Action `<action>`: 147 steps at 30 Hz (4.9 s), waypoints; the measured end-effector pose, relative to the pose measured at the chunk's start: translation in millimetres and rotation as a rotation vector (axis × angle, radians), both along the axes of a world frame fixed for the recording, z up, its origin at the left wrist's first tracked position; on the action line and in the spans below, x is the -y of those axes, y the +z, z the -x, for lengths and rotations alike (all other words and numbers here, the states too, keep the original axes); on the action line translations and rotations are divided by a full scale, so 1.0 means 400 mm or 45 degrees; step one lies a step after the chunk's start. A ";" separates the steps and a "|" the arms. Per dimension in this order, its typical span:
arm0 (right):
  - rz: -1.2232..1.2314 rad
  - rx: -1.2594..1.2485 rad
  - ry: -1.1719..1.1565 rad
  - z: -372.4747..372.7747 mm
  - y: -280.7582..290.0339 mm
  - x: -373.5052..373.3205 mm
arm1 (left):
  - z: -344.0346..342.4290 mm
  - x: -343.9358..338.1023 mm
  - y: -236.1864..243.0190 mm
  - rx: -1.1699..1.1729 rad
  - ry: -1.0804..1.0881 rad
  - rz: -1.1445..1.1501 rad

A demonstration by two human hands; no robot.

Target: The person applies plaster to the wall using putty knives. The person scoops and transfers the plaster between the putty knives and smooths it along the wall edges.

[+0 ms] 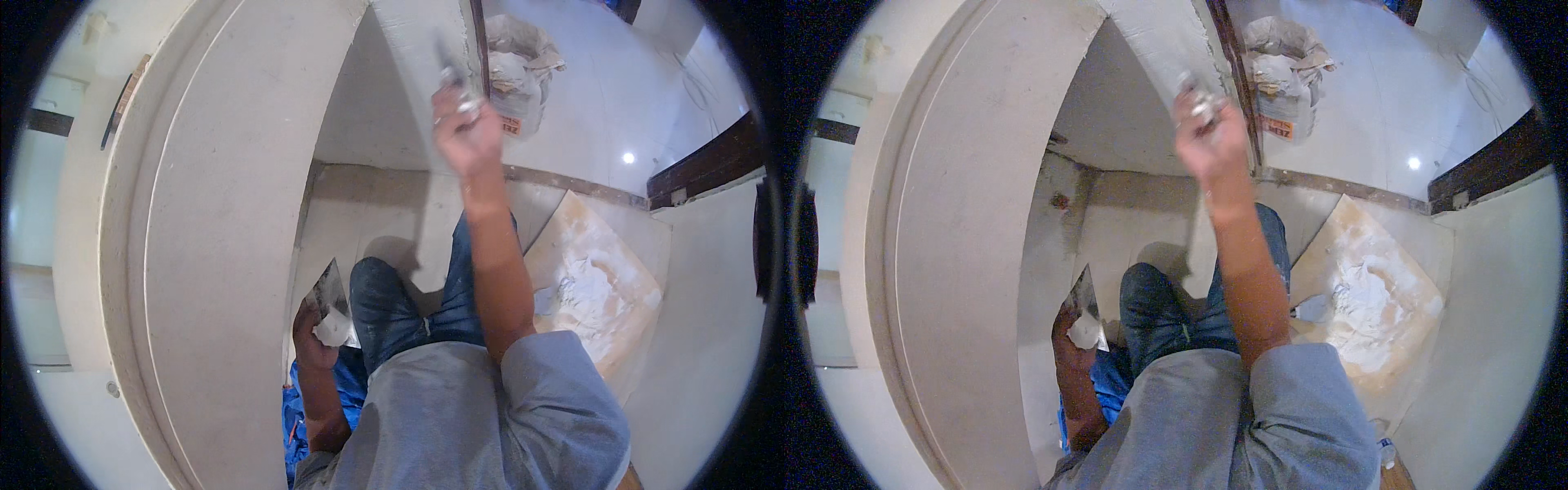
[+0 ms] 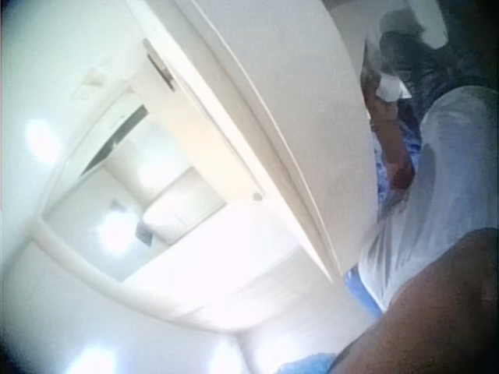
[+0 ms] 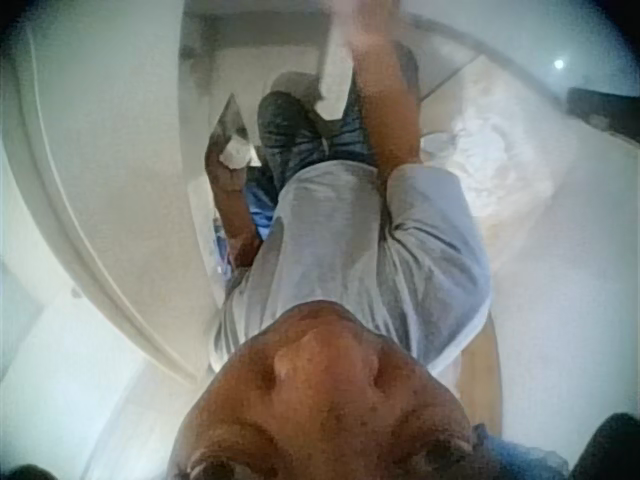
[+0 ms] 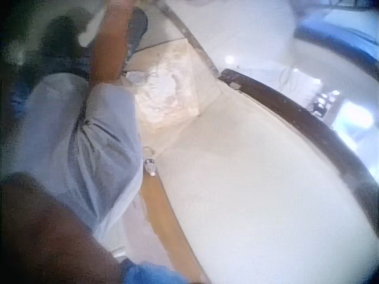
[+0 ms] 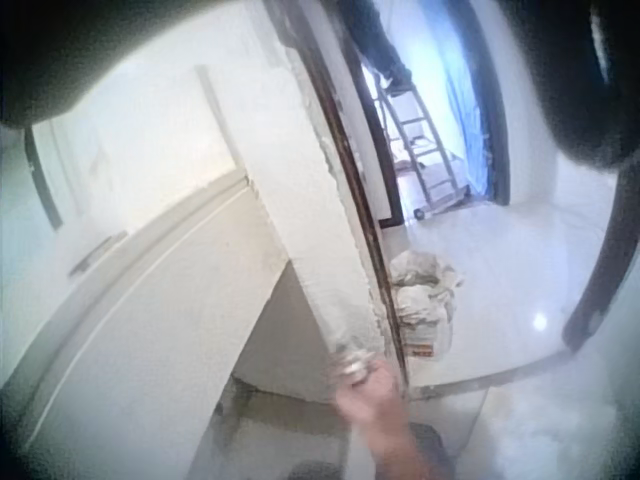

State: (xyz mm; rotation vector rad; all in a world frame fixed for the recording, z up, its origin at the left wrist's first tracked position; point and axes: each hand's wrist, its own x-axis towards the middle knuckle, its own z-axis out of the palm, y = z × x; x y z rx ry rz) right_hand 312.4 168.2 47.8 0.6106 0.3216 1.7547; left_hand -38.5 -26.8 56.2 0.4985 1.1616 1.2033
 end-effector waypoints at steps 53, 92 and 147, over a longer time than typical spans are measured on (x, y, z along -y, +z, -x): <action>-0.051 -0.092 0.111 -0.079 0.117 -0.104 | 0.011 -0.003 -0.013 0.133 -0.093 -0.016; -1.409 3.661 -1.162 0.184 -0.109 0.406 | -0.067 -0.009 -0.110 -1.382 -0.425 -0.322; -1.437 2.693 -0.731 0.054 0.074 0.393 | -0.048 -0.054 -0.039 -0.223 -0.411 -0.428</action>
